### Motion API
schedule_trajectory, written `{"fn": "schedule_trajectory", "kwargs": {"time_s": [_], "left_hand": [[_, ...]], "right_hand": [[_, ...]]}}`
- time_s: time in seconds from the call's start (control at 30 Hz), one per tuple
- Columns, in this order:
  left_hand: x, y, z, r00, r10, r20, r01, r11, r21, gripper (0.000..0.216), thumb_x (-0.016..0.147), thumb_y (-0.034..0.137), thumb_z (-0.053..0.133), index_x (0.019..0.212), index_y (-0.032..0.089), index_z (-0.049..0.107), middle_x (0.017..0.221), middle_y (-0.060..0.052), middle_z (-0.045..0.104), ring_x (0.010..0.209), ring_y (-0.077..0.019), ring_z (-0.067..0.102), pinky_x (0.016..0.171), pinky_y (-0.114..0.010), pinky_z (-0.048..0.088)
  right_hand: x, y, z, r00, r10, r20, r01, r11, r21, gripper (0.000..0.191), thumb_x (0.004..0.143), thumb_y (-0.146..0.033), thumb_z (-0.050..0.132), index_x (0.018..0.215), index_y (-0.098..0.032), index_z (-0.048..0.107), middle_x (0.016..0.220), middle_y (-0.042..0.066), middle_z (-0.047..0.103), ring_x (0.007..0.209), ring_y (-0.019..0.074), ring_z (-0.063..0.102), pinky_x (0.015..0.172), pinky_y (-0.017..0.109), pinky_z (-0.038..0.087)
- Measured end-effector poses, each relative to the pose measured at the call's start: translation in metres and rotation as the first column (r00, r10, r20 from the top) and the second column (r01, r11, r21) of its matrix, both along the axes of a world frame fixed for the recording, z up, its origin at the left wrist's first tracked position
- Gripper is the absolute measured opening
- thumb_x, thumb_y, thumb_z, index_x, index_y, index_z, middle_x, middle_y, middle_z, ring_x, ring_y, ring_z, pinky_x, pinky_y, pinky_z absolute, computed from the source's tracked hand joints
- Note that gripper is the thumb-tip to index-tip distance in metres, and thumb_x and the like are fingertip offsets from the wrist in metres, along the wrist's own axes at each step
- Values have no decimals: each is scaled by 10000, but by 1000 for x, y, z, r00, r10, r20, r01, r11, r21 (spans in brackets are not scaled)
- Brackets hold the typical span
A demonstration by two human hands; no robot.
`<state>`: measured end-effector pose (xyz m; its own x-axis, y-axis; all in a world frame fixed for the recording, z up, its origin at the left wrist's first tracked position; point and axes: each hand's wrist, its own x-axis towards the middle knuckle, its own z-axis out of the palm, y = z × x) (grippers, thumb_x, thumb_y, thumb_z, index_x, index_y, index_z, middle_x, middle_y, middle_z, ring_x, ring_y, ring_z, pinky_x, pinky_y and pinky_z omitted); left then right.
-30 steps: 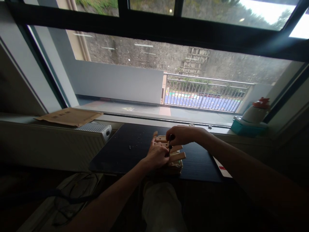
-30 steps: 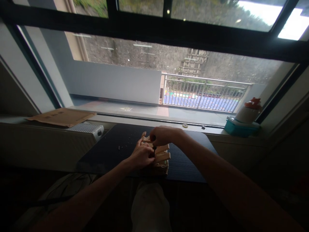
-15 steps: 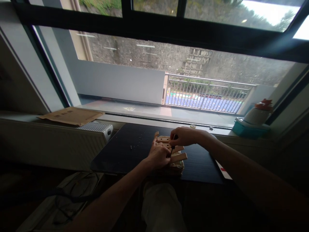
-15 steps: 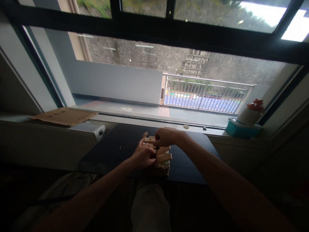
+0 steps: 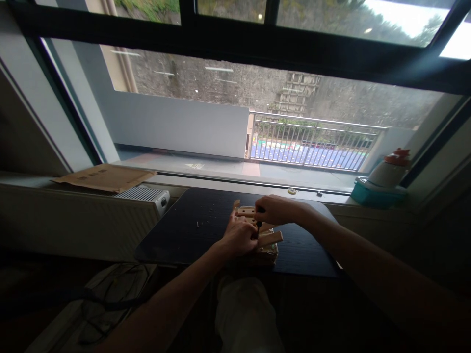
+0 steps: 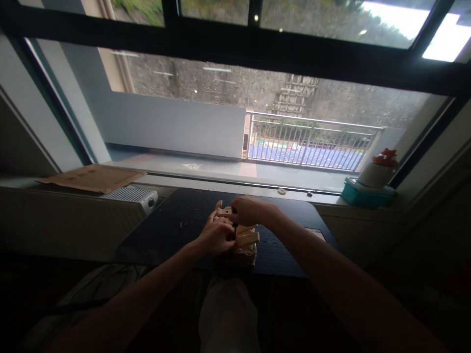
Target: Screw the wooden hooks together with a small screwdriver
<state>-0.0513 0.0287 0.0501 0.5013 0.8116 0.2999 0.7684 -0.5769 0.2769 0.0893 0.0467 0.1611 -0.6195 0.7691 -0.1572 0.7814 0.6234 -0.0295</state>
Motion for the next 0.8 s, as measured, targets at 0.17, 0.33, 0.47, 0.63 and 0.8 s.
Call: {"fn": "schedule_trajectory", "kwargs": {"time_s": [0.17, 0.33, 0.47, 0.63, 0.8], "left_hand": [[0, 0, -1, 1000, 1, -3, -1, 1000, 16, 204, 738, 328, 536, 614, 225, 660, 649, -6, 616, 852, -200, 544, 1053, -527, 53], [0, 0, -1, 1000, -1, -28, 2, 999, 33, 173, 725, 316, 554, 636, 229, 673, 661, -7, 612, 835, -200, 545, 1052, -534, 34], [1, 0, -1, 999, 5, -41, -4, 999, 32, 188, 729, 327, 554, 636, 212, 672, 685, -21, 627, 854, -213, 544, 1050, -543, 41], [1, 0, 0, 999, 32, -44, -30, 999, 37, 215, 733, 349, 556, 639, 193, 669, 723, -32, 637, 849, -218, 551, 1058, -539, 36], [2, 0, 0, 998, 33, -44, -32, 999, 39, 182, 713, 320, 568, 618, 199, 664, 718, -21, 631, 831, -210, 565, 1059, -533, 11]], "right_hand": [[3, -2, -5, 998, 9, -61, -9, 1000, -4, 218, 818, -272, 441, 882, -159, 616, 779, 42, 643, 591, 106, 498, 497, 211, 305], [5, -9, -10, 996, 10, -90, -5, 998, 61, 202, 811, -240, 412, 868, -150, 584, 778, 53, 632, 617, 118, 495, 515, 216, 303], [3, -9, -12, 995, 6, -100, 0, 999, 55, 196, 817, -252, 403, 864, -151, 564, 766, 50, 620, 604, 115, 481, 512, 215, 296], [1, -8, -16, 992, 23, -126, -16, 998, 56, 186, 818, -278, 405, 849, -159, 545, 734, 39, 601, 574, 108, 455, 509, 216, 289], [1, -8, -18, 989, 17, -147, -8, 998, 60, 155, 804, -245, 405, 824, -160, 533, 707, 35, 590, 568, 107, 449, 511, 218, 283]]}}
